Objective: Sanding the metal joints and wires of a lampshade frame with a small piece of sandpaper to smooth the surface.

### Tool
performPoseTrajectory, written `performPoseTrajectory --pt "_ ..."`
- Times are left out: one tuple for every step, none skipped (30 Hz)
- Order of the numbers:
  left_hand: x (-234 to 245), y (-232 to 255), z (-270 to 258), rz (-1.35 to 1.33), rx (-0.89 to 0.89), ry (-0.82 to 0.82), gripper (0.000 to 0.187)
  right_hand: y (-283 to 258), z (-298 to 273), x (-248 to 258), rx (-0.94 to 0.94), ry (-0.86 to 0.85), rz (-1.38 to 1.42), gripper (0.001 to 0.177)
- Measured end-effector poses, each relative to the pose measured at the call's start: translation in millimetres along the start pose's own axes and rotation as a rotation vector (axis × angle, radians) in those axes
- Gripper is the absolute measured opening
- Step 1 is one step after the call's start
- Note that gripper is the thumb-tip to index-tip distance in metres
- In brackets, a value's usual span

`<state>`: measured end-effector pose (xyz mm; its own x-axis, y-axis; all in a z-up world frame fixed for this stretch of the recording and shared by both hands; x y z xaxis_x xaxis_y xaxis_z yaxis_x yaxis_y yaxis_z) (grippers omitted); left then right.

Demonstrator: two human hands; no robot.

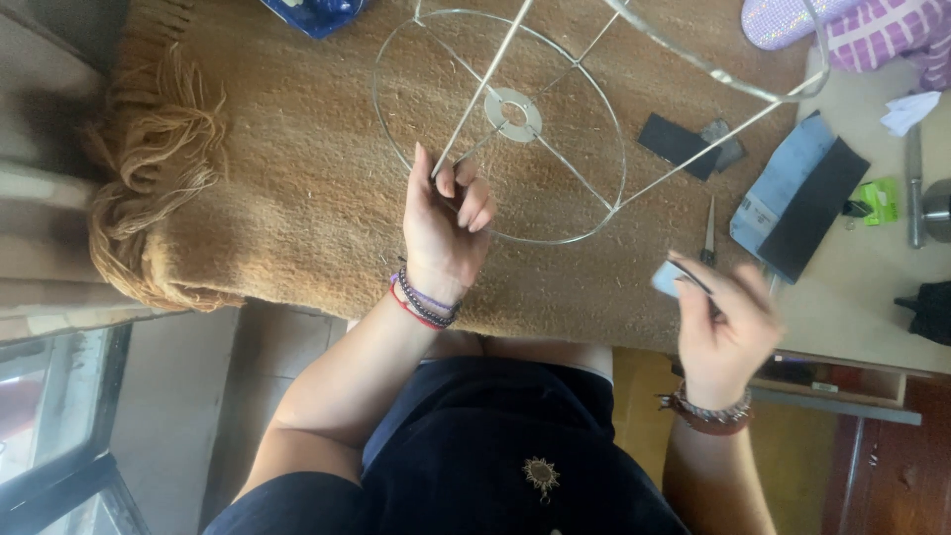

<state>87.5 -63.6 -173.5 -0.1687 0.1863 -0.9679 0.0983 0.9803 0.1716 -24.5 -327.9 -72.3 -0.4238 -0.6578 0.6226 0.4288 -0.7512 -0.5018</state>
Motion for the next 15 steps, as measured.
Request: performPoseTrajectory --pt "-0.1 0.4 1.7 0.006 0.004 0.003 0.046 -6.4 1.7 -5.0 -0.007 0.002 0.002 0.011" --pt "-0.6 1.3 3.6 0.0 -0.009 0.003 0.045 -11.0 3.4 -12.7 -0.038 -0.047 0.019 0.012" --pt "-1.5 1.2 5.8 -0.006 -0.019 0.001 0.044 -15.5 4.9 -19.5 -0.068 -0.093 0.034 0.014" --pt "-4.9 1.5 6.2 -0.001 -0.013 0.003 0.044 -15.1 5.4 -21.6 -0.076 -0.09 0.034 0.014" --pt "-11.3 1.9 6.7 0.034 -0.01 -0.041 0.044 -14.4 6.0 -24.3 -0.091 -0.097 0.048 0.013" --pt "-17.8 2.5 6.7 0.068 -0.007 -0.085 0.043 -14.1 6.5 -26.9 -0.107 -0.104 0.062 0.013" --pt "-19.2 2.8 8.1 0.07 -0.005 -0.087 0.043 -8.9 3.9 -28.5 -0.109 -0.101 0.062 0.013" --pt "-22.5 3.4 9.1 0.117 -0.004 -0.12 0.043 -4.1 1.0 -32.1 -0.117 -0.127 0.094 0.013" --pt "-26.0 5.0 10.4 0.163 -0.008 -0.154 0.042 0.9 -0.8 -36.7 -0.122 -0.155 0.128 0.014" --pt "-27.0 2.1 8.4 0.165 -0.01 -0.156 0.042 5.0 -2.0 -40.6 -0.119 -0.154 0.131 0.014" --pt "-25.7 0.8 5.7 0.228 -0.031 -0.13 0.043 9.9 -5.0 -47.5 -0.15 -0.194 0.153 0.018" --pt "-24.1 -0.5 3.1 0.291 -0.051 -0.104 0.043 14.8 -8.3 -54.8 -0.18 -0.234 0.175 0.023" --pt "-27.7 -3.9 -0.4 0.293 -0.05 -0.099 0.043 12.8 -9.9 -60.8 -0.183 -0.237 0.178 0.023" --pt "-32.5 -6.1 -4.1 0.322 -0.077 -0.108 0.042 11.0 -10.8 -63.2 -0.18 -0.183 0.156 0.022" --pt "-38.3 -8.2 -6.5 0.352 -0.104 -0.121 0.042 9.3 -10.8 -65.7 -0.175 -0.126 0.132 0.026"
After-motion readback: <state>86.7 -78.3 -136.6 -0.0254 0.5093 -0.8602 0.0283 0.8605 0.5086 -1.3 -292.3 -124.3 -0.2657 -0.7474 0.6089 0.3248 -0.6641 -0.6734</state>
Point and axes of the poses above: each hand's wrist, its own z-axis towards the middle knuckle, its own x-axis out of the back of the hand, y = z × x, the point moved 6 cm from there along z, towards the middle knuckle, and after that the axes turned 6 degrees about -z, right-handed, at the moved point
